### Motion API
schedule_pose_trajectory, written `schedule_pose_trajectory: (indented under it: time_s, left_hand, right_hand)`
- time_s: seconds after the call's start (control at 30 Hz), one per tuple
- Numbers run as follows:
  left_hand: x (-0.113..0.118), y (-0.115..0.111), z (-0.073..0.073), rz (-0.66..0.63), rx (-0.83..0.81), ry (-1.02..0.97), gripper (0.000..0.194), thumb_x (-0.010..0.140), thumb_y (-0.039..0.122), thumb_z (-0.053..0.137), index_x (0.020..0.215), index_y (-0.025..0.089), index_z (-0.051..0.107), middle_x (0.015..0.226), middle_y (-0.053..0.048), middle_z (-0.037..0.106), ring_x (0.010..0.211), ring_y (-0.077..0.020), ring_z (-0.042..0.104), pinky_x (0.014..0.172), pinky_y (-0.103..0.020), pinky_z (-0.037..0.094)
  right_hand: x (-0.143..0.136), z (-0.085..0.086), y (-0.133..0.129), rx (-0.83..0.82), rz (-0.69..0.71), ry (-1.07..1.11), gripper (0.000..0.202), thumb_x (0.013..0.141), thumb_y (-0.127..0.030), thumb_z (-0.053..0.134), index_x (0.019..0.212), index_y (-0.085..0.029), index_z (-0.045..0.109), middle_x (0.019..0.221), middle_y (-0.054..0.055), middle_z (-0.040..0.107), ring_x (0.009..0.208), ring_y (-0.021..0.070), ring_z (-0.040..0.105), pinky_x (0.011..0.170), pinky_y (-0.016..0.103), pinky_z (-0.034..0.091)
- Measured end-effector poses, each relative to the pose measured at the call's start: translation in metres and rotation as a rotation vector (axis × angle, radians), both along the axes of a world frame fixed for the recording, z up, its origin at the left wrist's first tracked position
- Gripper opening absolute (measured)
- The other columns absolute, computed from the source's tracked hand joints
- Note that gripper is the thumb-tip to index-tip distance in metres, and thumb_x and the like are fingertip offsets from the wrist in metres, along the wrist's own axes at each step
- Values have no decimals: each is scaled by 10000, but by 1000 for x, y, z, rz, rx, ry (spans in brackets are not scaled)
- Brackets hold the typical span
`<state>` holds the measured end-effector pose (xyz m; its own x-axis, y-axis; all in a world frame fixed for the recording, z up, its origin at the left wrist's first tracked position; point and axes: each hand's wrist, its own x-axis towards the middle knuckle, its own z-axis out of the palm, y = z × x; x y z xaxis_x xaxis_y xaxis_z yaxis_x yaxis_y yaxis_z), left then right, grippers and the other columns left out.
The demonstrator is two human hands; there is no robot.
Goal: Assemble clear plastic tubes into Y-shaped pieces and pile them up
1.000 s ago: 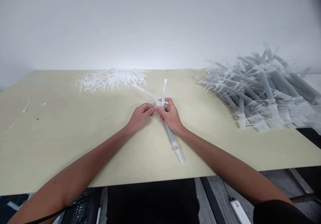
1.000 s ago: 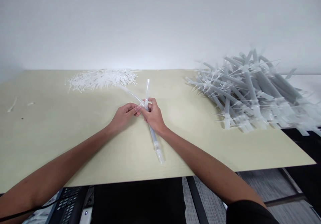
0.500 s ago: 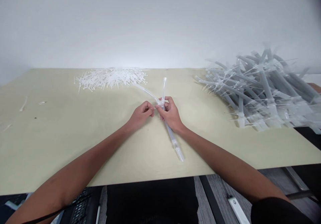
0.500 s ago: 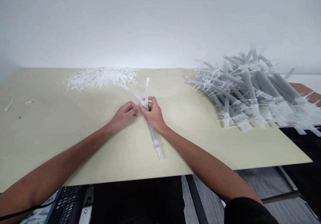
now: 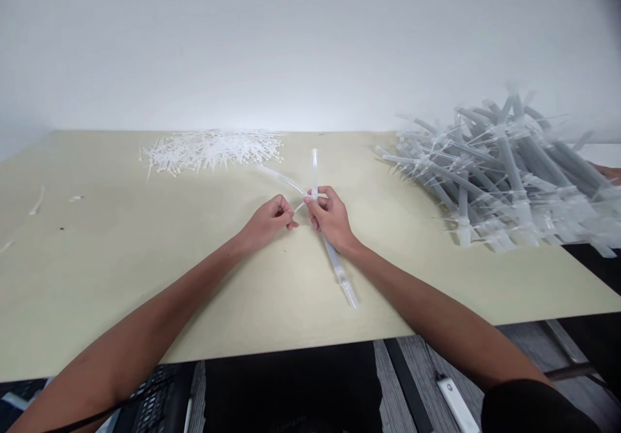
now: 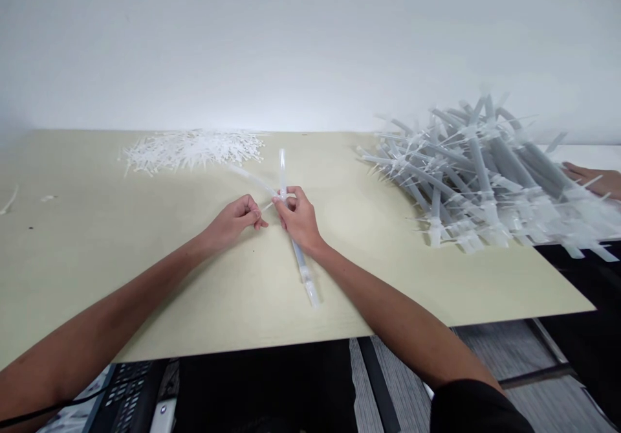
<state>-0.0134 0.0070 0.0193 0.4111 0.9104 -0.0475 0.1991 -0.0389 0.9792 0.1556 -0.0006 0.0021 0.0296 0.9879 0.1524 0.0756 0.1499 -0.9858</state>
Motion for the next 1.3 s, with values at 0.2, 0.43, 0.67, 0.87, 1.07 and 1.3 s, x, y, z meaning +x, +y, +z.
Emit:
schedule_pose_trajectory:
  time_s: [0.2, 0.43, 0.67, 0.87, 1.07, 1.3]
  left_hand:
    - [3, 0, -5, 53, -58, -138, 140, 795, 318, 517, 762, 182, 512, 675, 0, 587, 720, -156, 597, 763, -321, 440]
    - [9, -5, -2, 74, 8, -179, 290, 817, 452, 535, 783, 166, 567, 743, -29, 597, 729, -144, 551, 746, -302, 424]
    - [11, -7, -5, 127, 25, -109, 289, 792, 443, 577, 718, 164, 573, 730, -15, 577, 738, -142, 538, 747, -289, 410]
    - [14, -10, -7, 129, 27, -177, 248, 813, 406, 550, 755, 166, 575, 740, -26, 601, 744, -152, 560, 768, -303, 423]
    - [13, -8, -7, 33, 12, -184, 327, 873, 461, 451, 811, 159, 561, 735, -38, 588, 696, -144, 549, 714, -298, 420]
    - [9, -9, -4, -20, 123, 1, 426, 906, 463, 362, 619, 170, 477, 605, 12, 484, 607, -114, 462, 649, -261, 356]
  right_hand:
    - [0, 10, -7, -25, 87, 79, 314, 854, -456, 481, 1052, -218, 534, 566, -59, 483, 408, 77, 427, 395, 206, 363]
    - [-8, 13, -17, -29, 145, 68, 357, 880, -408, 437, 1152, -208, 552, 581, -49, 502, 424, 78, 450, 409, 207, 377]
    - [-9, 10, -16, -38, 170, 37, 317, 858, -388, 486, 1095, -195, 570, 564, -52, 503, 410, 71, 441, 394, 200, 371]
    - [-9, 16, -15, -100, 197, 119, 300, 867, -377, 463, 1058, -175, 577, 524, -53, 503, 379, 81, 448, 367, 210, 369]
    - [-8, 16, -12, -172, 216, 308, 280, 844, -388, 503, 1010, -166, 545, 557, -36, 531, 409, 96, 492, 353, 206, 364]
    - [-2, 17, -7, -272, 293, 450, 248, 797, -407, 587, 861, -178, 516, 567, -38, 517, 406, 83, 473, 348, 195, 319]
